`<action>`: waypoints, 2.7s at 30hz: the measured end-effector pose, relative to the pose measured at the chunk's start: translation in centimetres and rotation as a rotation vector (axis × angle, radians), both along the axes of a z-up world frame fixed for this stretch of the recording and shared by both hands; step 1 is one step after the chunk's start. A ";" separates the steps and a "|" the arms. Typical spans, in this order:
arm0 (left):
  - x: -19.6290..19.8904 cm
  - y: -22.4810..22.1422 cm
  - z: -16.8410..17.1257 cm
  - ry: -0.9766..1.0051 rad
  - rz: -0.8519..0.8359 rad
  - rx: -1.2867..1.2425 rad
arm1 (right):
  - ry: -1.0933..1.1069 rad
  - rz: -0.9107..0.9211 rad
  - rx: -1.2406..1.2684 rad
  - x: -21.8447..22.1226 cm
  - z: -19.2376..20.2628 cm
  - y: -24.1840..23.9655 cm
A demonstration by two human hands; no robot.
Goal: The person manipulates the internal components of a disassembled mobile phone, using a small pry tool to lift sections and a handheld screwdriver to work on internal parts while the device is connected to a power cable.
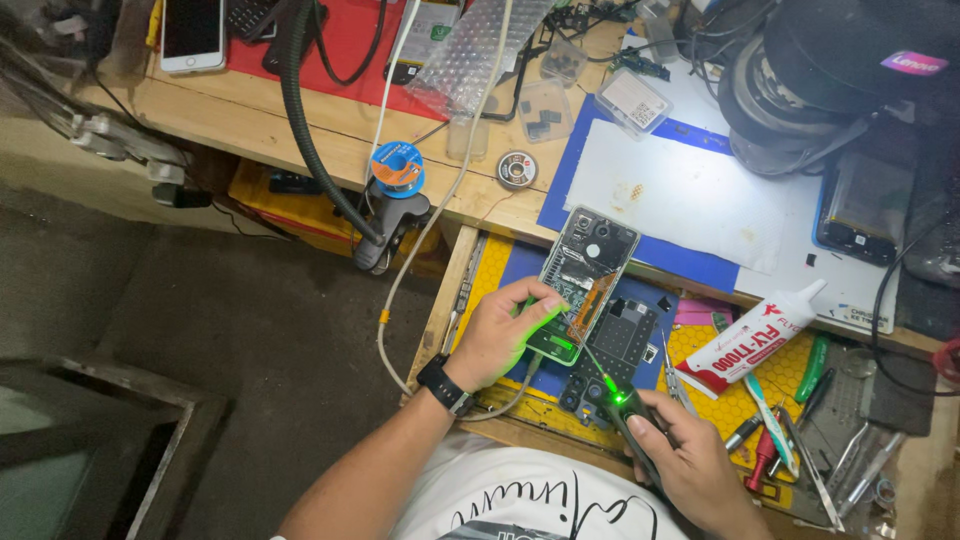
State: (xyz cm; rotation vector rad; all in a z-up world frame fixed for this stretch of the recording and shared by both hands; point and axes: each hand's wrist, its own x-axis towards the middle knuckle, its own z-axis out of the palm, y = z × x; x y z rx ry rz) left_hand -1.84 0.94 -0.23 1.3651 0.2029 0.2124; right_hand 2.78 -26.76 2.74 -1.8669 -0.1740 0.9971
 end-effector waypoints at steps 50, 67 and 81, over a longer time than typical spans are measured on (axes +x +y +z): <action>12.3 1.0 6.2 -0.343 0.360 -0.539 | -0.128 -0.264 0.418 2.0 2.8 6.4; 11.7 -1.7 6.0 -0.345 0.157 -0.801 | 0.062 -0.072 0.540 3.5 1.7 1.3; 12.7 -1.0 4.2 -0.419 -0.255 -1.207 | 0.297 -0.063 0.340 1.4 -0.6 -0.7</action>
